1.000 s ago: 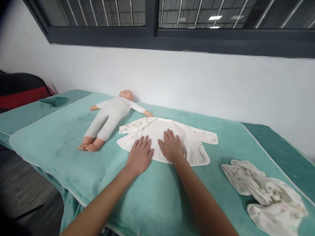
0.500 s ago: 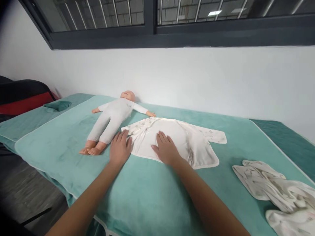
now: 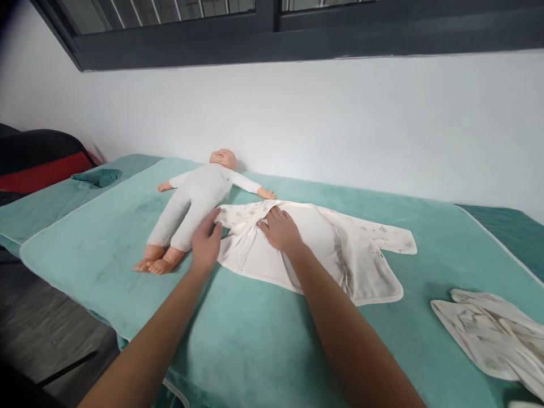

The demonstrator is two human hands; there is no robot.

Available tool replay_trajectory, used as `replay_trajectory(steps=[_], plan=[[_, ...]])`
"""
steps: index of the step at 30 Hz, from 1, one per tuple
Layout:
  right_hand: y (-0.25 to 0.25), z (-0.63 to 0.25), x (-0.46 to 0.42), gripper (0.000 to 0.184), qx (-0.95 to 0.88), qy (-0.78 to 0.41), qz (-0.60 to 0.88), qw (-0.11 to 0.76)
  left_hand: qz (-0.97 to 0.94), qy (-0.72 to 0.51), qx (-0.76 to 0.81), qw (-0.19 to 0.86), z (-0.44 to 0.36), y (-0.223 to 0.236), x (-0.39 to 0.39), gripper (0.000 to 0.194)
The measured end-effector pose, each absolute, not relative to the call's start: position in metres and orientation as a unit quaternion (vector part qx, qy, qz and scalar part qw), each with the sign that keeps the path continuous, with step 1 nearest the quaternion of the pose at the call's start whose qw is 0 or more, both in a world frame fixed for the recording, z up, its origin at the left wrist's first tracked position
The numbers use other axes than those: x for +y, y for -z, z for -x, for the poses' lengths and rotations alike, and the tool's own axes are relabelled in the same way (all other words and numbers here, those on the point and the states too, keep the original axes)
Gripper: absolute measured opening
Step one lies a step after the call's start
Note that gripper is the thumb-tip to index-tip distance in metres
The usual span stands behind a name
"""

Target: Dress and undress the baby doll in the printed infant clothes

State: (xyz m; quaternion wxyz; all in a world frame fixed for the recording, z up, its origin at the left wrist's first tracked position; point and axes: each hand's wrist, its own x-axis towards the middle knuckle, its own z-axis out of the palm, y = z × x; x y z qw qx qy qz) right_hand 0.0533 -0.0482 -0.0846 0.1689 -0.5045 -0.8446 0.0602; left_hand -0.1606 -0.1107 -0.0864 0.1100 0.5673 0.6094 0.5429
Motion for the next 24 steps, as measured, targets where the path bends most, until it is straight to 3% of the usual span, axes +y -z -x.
replay_trajectory(steps=[7,14,24], plan=[[0.082,-0.048,-0.065,0.059,-0.861,-0.063,0.485,0.143,-0.652,-0.514,0.555,-0.048,0.153,0.088,-0.123,0.037],[0.081,-0.041,-0.109,0.068,-0.871,-0.035,0.468,0.143,-0.673,-0.475,0.562,-0.076,0.149,0.090,-0.122,0.029],[0.078,-0.044,-0.198,0.071,-0.886,-0.076,0.425,0.170,-0.650,-0.343,0.674,-0.078,0.143,0.092,-0.116,0.037]])
